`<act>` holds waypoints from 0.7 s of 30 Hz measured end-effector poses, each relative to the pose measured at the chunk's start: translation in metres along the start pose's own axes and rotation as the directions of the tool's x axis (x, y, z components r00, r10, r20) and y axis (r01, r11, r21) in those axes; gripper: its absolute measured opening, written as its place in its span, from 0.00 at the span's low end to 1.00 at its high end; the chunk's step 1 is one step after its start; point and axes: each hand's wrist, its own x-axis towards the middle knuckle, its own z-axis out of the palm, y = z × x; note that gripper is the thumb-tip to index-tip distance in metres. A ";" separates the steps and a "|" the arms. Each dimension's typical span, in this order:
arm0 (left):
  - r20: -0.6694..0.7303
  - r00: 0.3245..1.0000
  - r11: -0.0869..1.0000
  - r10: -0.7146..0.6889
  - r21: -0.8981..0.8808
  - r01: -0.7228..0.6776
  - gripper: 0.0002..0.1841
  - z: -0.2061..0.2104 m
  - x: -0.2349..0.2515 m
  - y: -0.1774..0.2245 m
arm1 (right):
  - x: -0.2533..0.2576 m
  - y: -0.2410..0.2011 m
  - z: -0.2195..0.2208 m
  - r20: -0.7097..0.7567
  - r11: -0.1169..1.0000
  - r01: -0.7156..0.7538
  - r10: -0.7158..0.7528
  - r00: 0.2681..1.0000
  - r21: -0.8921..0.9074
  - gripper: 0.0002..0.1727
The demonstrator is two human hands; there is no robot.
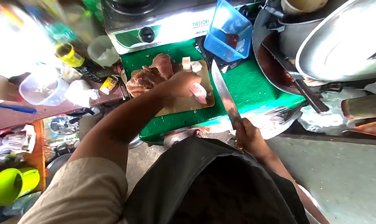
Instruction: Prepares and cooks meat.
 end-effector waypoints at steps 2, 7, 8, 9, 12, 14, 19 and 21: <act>-0.277 0.957 0.988 -0.088 0.096 0.119 0.17 0.020 -0.013 0.004 | 0.001 0.001 0.004 -0.020 1.000 0.025 -0.025 1.000 -0.002 0.17; -0.208 0.976 0.994 -0.068 0.070 0.084 0.20 0.059 -0.051 0.021 | 0.007 0.003 0.010 -0.044 0.993 0.084 -0.088 0.995 -0.088 0.20; -0.189 0.980 0.996 -0.062 0.058 0.074 0.21 0.062 -0.055 0.020 | 0.009 0.003 0.011 -0.045 0.991 0.093 -0.097 0.994 -0.095 0.20; -0.175 0.980 0.994 -0.091 0.044 0.100 0.26 0.063 -0.056 0.018 | 0.010 0.002 0.012 -0.040 0.991 0.089 -0.093 0.995 -0.096 0.20; -0.136 0.963 0.972 -0.231 0.007 0.234 0.40 0.071 -0.042 0.005 | 0.013 -0.002 0.016 -0.019 0.991 0.070 -0.072 0.997 -0.117 0.19; -0.140 0.956 0.965 -0.258 -0.075 0.250 0.35 0.075 -0.037 0.002 | 0.014 -0.007 0.020 -0.004 0.988 0.060 -0.061 0.998 -0.146 0.19; -0.223 0.936 0.955 -0.274 -0.183 0.236 0.25 0.070 -0.035 0.012 | 0.015 -0.013 0.033 -0.010 0.984 0.087 -0.089 0.996 -0.158 0.18; -0.405 0.895 0.982 -0.188 -0.048 0.185 0.22 0.074 -0.031 0.012 | 0.016 -0.017 0.036 -0.041 0.983 0.113 -0.120 0.992 -0.148 0.17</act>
